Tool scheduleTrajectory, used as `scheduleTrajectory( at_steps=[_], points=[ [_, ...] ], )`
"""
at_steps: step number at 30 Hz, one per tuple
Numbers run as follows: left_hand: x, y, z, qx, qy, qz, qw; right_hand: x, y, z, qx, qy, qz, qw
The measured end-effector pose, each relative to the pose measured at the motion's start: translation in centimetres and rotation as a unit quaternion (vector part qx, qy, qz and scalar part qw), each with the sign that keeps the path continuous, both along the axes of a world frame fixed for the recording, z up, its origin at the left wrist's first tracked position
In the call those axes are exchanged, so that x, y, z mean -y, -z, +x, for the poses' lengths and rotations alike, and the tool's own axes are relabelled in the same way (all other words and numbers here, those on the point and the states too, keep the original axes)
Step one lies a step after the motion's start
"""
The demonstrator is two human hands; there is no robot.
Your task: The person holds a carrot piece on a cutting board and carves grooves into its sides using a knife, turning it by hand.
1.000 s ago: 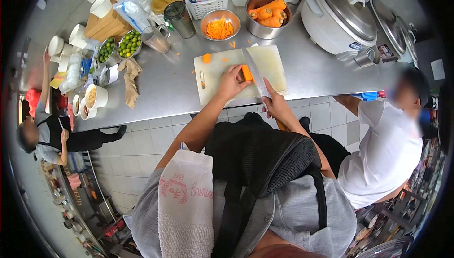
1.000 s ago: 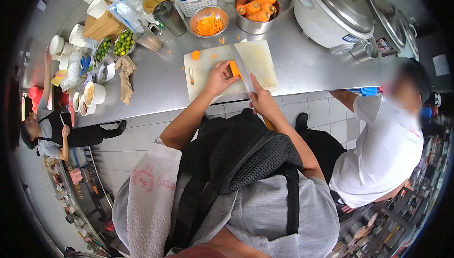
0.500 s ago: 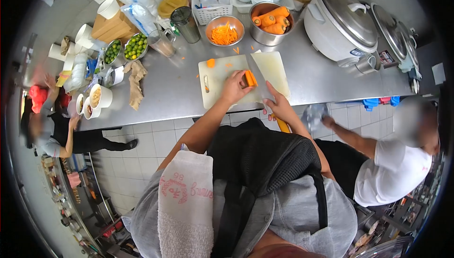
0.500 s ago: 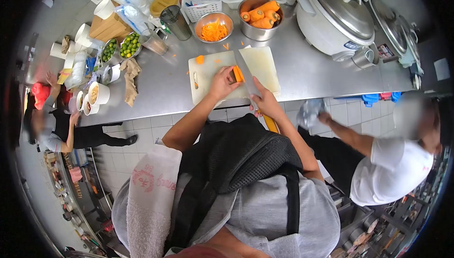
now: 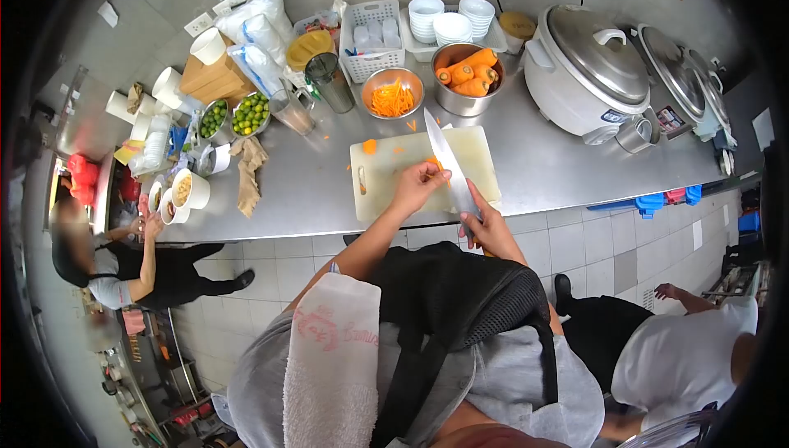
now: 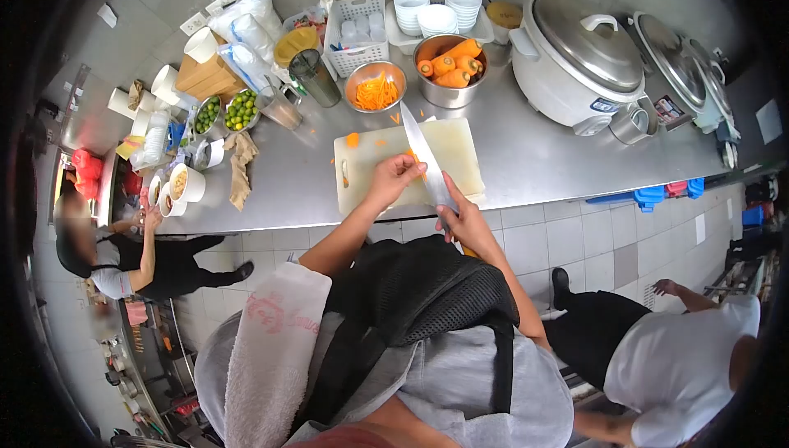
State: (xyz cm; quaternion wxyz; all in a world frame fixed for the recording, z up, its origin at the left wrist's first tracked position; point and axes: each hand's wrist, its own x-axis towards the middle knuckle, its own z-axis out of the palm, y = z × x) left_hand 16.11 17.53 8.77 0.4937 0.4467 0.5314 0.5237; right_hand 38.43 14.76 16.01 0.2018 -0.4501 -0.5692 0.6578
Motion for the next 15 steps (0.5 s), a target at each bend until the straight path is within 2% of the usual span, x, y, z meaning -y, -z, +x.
scheduleTrajectory(
  at_steps=[1,3,5,7,9,10,11,13,14,15],
  points=[
    [0.0,-0.4,-0.2,-0.005,0.001,0.004,1.0,0.1,0.0,-0.1,-0.012,0.002,0.008,1.0],
    [0.2,-1.2,-0.8,0.013,0.051,-0.095,0.994,0.3,-0.2,0.7,0.008,-0.002,0.001,1.0],
    [-0.5,-0.3,-2.3,-0.001,0.07,-0.101,0.992,0.7,0.8,1.2,-0.024,0.043,0.017,0.999],
    [-2.1,0.0,-4.5,-0.142,0.018,-0.061,0.988,0.7,1.1,2.1,-0.017,0.066,0.01,0.998],
    [-5.6,0.2,-7.3,-0.16,-0.081,0.059,0.982,1.0,1.9,3.2,-0.005,0.114,-0.001,0.993],
    [-7.0,-2.5,-8.3,-0.217,-0.103,0.127,0.962,1.1,1.6,3.6,0.016,0.117,0.0,0.993],
    [-9.7,-2.7,-11.0,-0.324,-0.084,0.106,0.936,1.2,2.1,3.9,0.047,0.115,0.015,0.992],
    [-12.9,-3.3,-13.4,-0.536,-0.084,0.234,0.807,1.4,3.8,4.3,0.072,0.117,0.043,0.99],
    [-13.0,-3.2,-13.8,-0.534,-0.077,0.23,0.81,1.7,4.7,4.2,0.09,0.124,0.056,0.987],
    [-13.0,-3.6,-13.8,-0.584,-0.082,0.167,0.79,2.5,4.8,4.1,0.094,0.129,0.05,0.986]
  ],
)
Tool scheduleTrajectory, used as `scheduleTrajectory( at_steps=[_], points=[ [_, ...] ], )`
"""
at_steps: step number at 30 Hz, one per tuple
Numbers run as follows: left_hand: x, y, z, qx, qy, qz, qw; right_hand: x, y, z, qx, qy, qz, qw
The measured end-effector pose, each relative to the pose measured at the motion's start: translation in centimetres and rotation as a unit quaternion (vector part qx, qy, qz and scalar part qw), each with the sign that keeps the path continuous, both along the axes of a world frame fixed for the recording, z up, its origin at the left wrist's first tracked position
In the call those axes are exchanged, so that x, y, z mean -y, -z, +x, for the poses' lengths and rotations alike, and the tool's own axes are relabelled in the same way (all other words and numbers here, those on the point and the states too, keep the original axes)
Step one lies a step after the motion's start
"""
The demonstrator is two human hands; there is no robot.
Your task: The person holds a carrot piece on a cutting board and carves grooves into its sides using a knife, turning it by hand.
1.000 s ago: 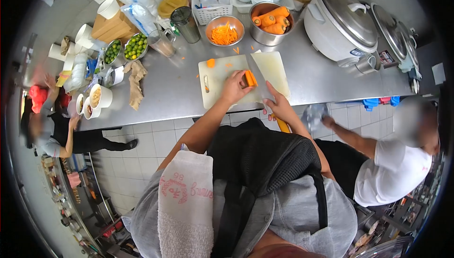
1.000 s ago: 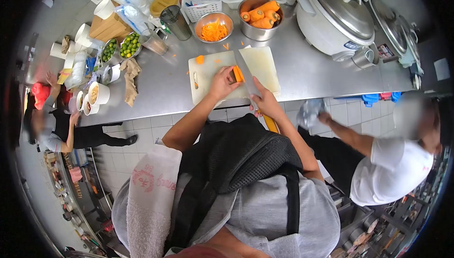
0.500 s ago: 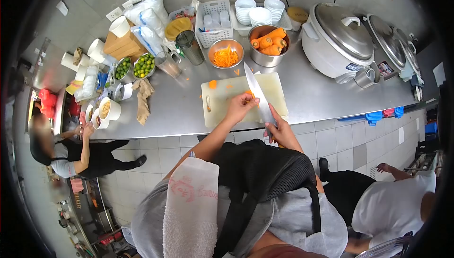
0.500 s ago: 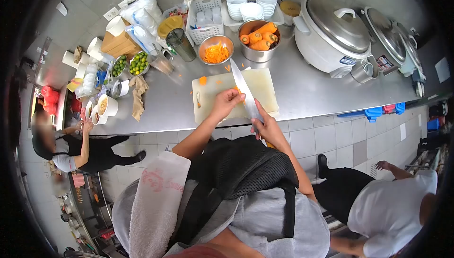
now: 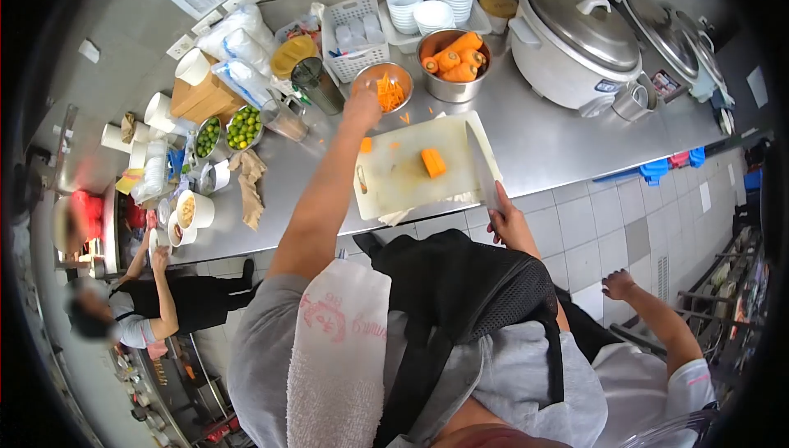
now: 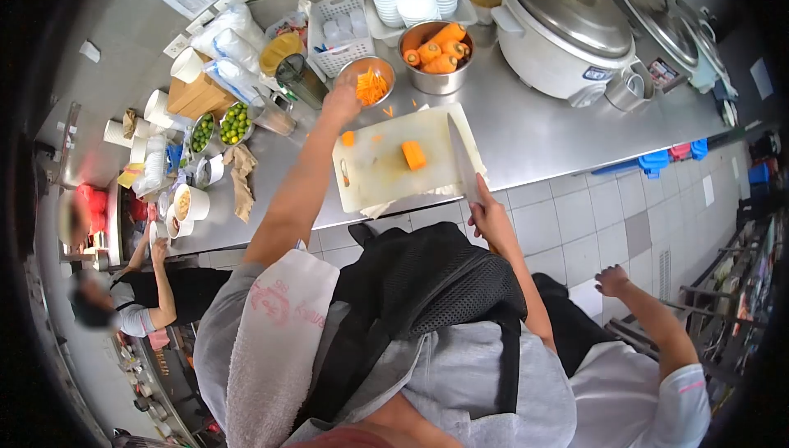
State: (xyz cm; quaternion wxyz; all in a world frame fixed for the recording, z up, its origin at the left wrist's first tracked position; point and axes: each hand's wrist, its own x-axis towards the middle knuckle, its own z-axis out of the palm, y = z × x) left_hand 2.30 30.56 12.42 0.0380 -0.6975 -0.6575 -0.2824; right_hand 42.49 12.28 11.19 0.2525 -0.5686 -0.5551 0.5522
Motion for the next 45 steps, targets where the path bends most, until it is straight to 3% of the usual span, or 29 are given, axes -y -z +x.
scheduleTrajectory(
  at_steps=[2,4,6,8,11,12,14,17,20,23,27,29,30,32,35,42,44,45],
  points=[
    [-0.5,-1.0,1.1,-0.046,-0.04,-0.041,0.997,0.3,0.9,0.3,0.028,-0.01,-0.035,0.999],
    [3.3,-2.2,3.3,0.198,0.032,-0.119,0.972,1.2,1.2,0.2,0.019,0.011,-0.044,0.999],
    [7.2,-0.1,6.3,0.338,0.059,-0.292,0.893,1.6,1.0,-0.3,0.013,0.033,-0.073,0.997],
    [10.5,4.0,8.4,0.21,0.2,-0.178,0.941,1.7,0.4,-0.4,0.019,0.039,-0.081,0.996],
    [11.9,5.6,10.3,0.151,0.157,-0.135,0.967,1.4,0.3,-0.3,0.018,0.029,-0.061,0.998],
    [11.9,5.7,10.4,0.153,0.152,-0.133,0.967,1.1,0.2,-0.2,0.022,0.024,-0.062,0.998],
    [11.4,5.8,10.7,0.277,0.114,-0.114,0.947,0.7,-0.3,0.1,0.034,0.008,-0.072,0.997],
    [11.2,3.2,10.5,0.234,0.118,-0.144,0.954,0.1,-0.2,0.9,0.041,-0.013,-0.082,0.996],
    [11.4,2.6,10.9,0.194,0.135,-0.105,0.966,-0.2,-0.7,1.0,0.035,-0.02,-0.085,0.996],
    [12.0,2.1,12.0,0.248,0.112,-0.153,0.95,-0.6,-0.8,1.3,0.04,-0.03,-0.087,0.995],
    [12.4,4.8,12.6,0.225,0.112,-0.111,0.962,-0.9,-1.1,1.6,0.055,-0.05,-0.085,0.994],
    [12.6,6.5,13.1,0.375,0.093,-0.099,0.917,-1.1,-1.2,1.7,0.066,-0.064,-0.073,0.993],
    [12.4,7.5,13.2,0.374,0.094,-0.099,0.917,-1.1,-1.2,1.9,0.077,-0.077,-0.063,0.992],
    [12.0,8.8,13.0,0.613,0.076,-0.164,0.769,-1.2,-1.1,2.1,0.084,-0.082,-0.057,0.991],
    [11.6,6.9,12.5,0.636,0.046,-0.264,0.723,-1.4,-0.3,2.4,0.088,-0.093,-0.047,0.991],
    [11.1,8.5,12.9,0.637,0.108,-0.217,0.732,-1.3,0.7,2.6,0.101,-0.101,-0.028,0.989],
    [11.5,9.4,13.2,0.551,0.135,-0.118,0.815,-1.2,0.9,2.5,0.104,-0.098,-0.029,0.989],
    [11.9,9.4,13.2,0.551,0.134,-0.119,0.815,-1.2,0.9,2.4,0.107,-0.096,-0.03,0.989]
  ],
)
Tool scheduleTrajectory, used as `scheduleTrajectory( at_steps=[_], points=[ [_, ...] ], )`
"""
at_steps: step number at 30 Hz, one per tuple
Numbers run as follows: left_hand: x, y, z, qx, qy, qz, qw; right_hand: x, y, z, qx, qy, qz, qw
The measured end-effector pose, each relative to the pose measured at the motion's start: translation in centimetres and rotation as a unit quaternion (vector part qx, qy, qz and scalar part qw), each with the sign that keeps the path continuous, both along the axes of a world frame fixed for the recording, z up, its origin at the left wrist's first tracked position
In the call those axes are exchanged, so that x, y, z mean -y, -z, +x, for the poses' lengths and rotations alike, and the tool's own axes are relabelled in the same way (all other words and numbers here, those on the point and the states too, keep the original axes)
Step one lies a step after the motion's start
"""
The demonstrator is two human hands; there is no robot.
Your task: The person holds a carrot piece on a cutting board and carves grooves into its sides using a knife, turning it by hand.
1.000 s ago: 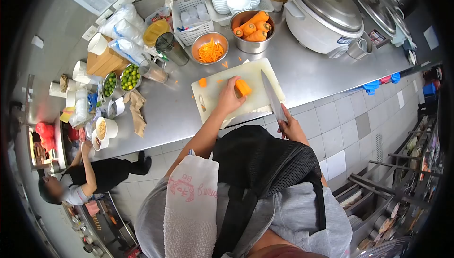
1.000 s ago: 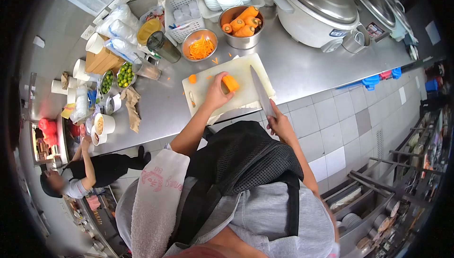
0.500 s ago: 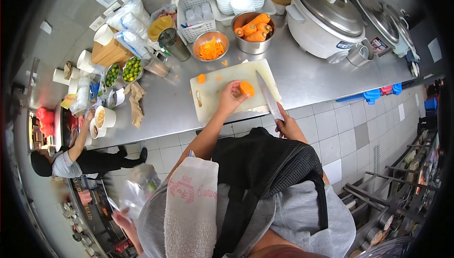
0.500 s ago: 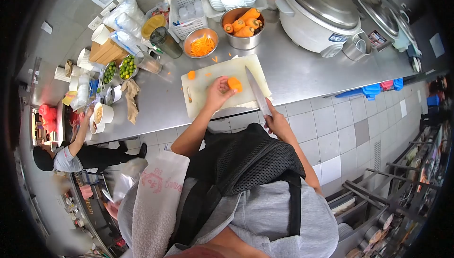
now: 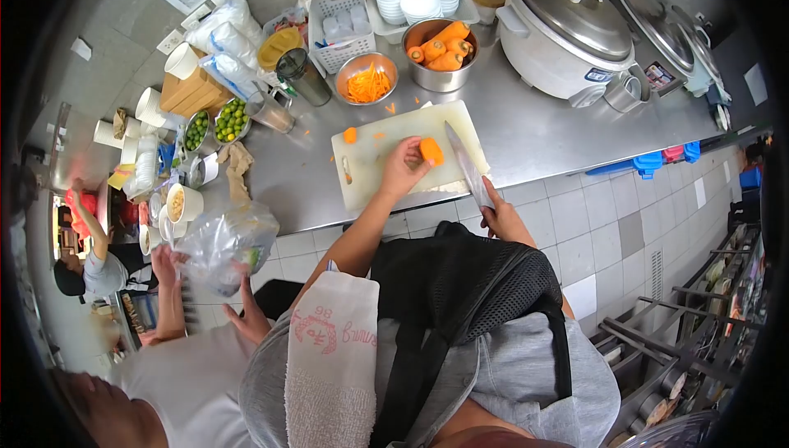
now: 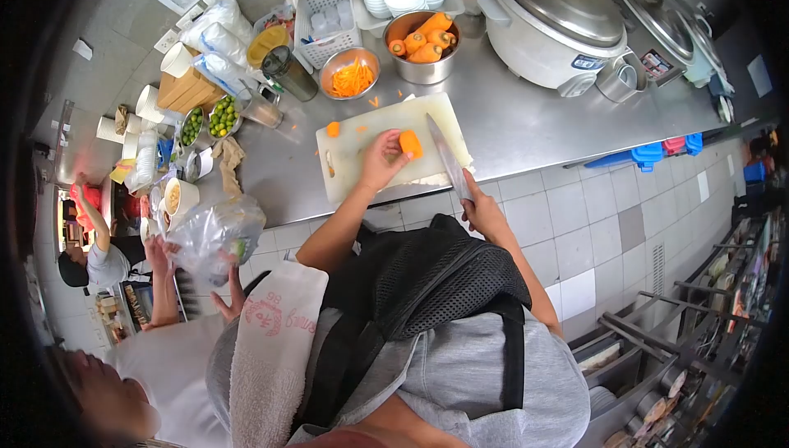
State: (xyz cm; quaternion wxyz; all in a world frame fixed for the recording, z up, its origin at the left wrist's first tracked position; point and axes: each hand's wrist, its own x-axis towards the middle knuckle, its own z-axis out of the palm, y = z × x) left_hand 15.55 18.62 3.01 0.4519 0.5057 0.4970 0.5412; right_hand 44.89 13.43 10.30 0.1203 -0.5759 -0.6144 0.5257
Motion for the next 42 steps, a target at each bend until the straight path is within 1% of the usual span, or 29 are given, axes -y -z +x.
scheduleTrajectory(
  at_steps=[1,2,6,7,10,13,14,16,17,19,20,22,23,25,27,29,33,42],
  points=[
    [0.4,0.0,0.0,-0.132,-0.016,0.067,0.989,0.1,-0.1,-0.1,0.0,0.0,-0.001,1.0],
    [0.6,-0.1,0.0,-0.261,-0.031,0.132,0.956,0.2,-0.2,-0.1,0.002,-0.006,0.004,1.0],
    [1.0,-0.8,0.4,-0.254,-0.035,0.098,0.962,0.1,-0.7,-0.2,-0.003,-0.026,0.022,0.999],
    [1.0,-0.8,0.3,-0.251,-0.03,0.107,0.962,0.0,-1.0,-0.4,-0.003,-0.026,0.018,0.999],
    [0.8,-0.7,0.0,-0.245,-0.017,0.125,0.961,-0.4,-2.4,-1.6,-0.014,-0.043,0.069,0.997],
    [0.6,0.2,-0.2,-0.243,-0.01,0.134,0.961,-1.1,-4.9,-3.3,-0.01,-0.061,0.072,0.995],
    [0.6,0.6,-0.3,-0.243,-0.013,0.135,0.96,-1.4,-4.4,-3.6,-0.01,-0.06,0.07,0.996],
    [0.6,0.2,-0.2,-0.252,-0.017,0.145,0.957,-1.9,-3.2,-4.3,0.047,-0.098,0.187,0.976],
    [0.6,0.0,-0.1,-0.262,-0.022,0.157,0.952,-2.0,-2.8,-4.4,0.047,-0.098,0.185,0.977],
    [0.7,0.3,-0.1,-0.271,-0.026,0.154,0.95,-2.1,-3.3,-5.3,0.122,-0.124,0.243,0.954],
    [0.8,0.4,-0.1,-0.28,-0.029,0.153,0.947,-2.2,-3.6,-5.7,0.121,-0.123,0.24,0.955],
    [0.8,0.4,-0.1,-0.279,-0.028,0.142,0.949,-2.2,-4.6,-6.4,0.191,-0.16,0.235,0.939],
    [0.8,0.4,0.0,-0.277,-0.032,0.136,0.951,-2.3,-5.1,-6.7,0.191,-0.158,0.232,0.941],
    [1.0,-0.4,0.3,-0.278,-0.032,0.135,0.951,-2.3,-5.9,-7.3,0.231,-0.184,0.211,0.932],
    [1.1,-0.8,0.3,-0.278,-0.034,0.134,0.951,-2.3,-6.1,-7.5,0.232,-0.187,0.212,0.931],
    [1.0,-0.7,0.3,-0.295,-0.038,0.162,0.941,-2.1,-5.9,-7.6,0.234,-0.192,0.213,0.929],
    [1.1,-0.7,0.3,-0.289,-0.035,0.145,0.946,-1.9,-5.6,-7.8,0.244,-0.198,0.217,0.924],
    [1.1,-1.3,0.3,-0.307,-0.05,0.172,0.935,-1.7,-5.1,-8.1,0.257,-0.199,0.207,0.923]
  ],
)
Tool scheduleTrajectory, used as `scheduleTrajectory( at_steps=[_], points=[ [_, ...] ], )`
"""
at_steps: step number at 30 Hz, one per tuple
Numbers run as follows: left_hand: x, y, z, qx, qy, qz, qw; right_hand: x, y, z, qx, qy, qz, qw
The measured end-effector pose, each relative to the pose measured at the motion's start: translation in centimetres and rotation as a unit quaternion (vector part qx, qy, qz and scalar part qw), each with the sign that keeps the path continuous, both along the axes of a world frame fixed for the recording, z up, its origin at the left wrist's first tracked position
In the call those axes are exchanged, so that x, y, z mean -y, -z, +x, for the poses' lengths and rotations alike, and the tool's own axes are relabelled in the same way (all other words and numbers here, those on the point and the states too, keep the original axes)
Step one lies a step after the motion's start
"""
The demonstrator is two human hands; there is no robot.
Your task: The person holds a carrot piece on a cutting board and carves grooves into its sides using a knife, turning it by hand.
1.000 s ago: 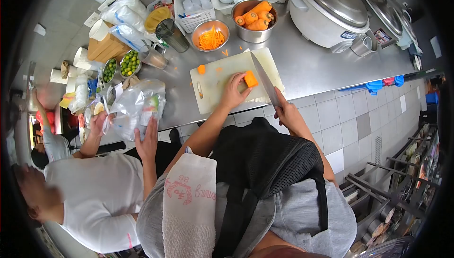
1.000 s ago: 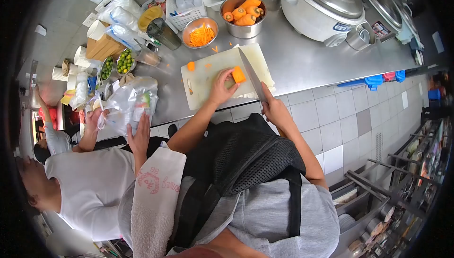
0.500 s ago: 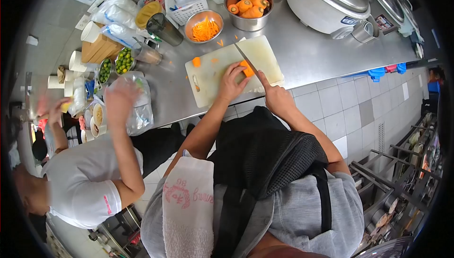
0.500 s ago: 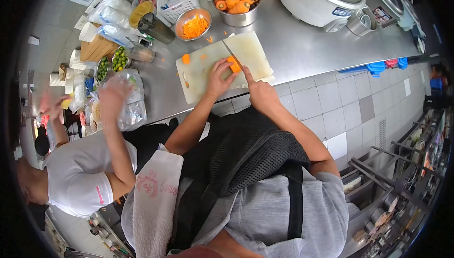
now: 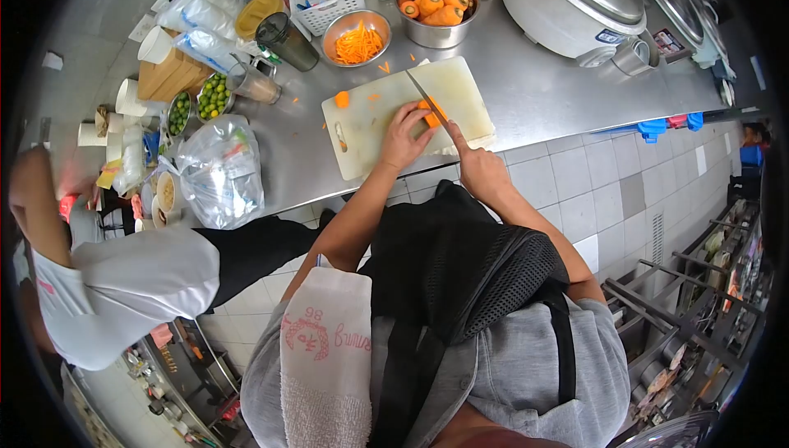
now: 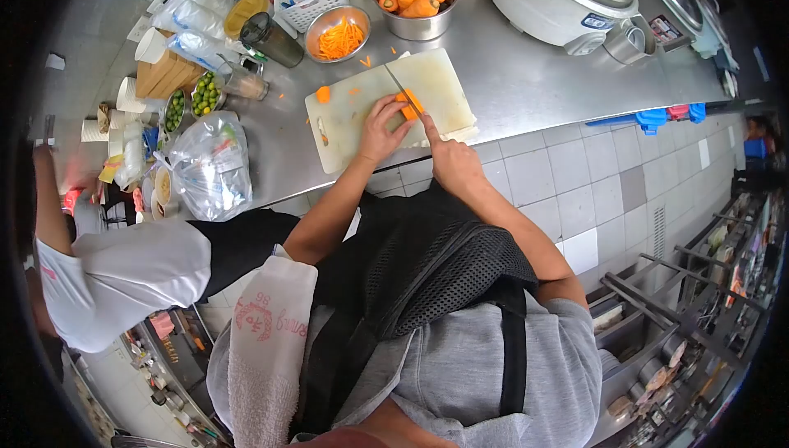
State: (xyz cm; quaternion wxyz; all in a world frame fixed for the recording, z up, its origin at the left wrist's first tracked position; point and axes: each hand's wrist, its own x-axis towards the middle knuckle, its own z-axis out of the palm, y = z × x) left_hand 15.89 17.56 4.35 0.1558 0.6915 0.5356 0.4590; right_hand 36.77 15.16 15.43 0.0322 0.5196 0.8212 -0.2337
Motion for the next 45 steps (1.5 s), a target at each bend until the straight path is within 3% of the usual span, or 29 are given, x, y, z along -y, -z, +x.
scheduleTrajectory(
  at_steps=[3,5,29,45],
  points=[
    [0.0,0.3,0.0,-0.001,0.003,-0.004,1.0,0.1,0.1,0.0,-0.002,-0.005,0.006,1.0],
    [0.0,0.7,0.1,0.058,0.005,-0.04,0.997,0.3,0.4,-0.2,-0.001,-0.009,0.012,1.0],
    [0.1,0.8,-0.3,0.007,0.024,-0.035,0.999,1.1,1.1,-0.3,0.021,-0.03,0.014,0.999],
    [0.2,1.0,0.0,0.062,-0.007,-0.082,0.995,1.0,1.6,0.0,0.006,-0.029,0.018,0.999]
  ],
)
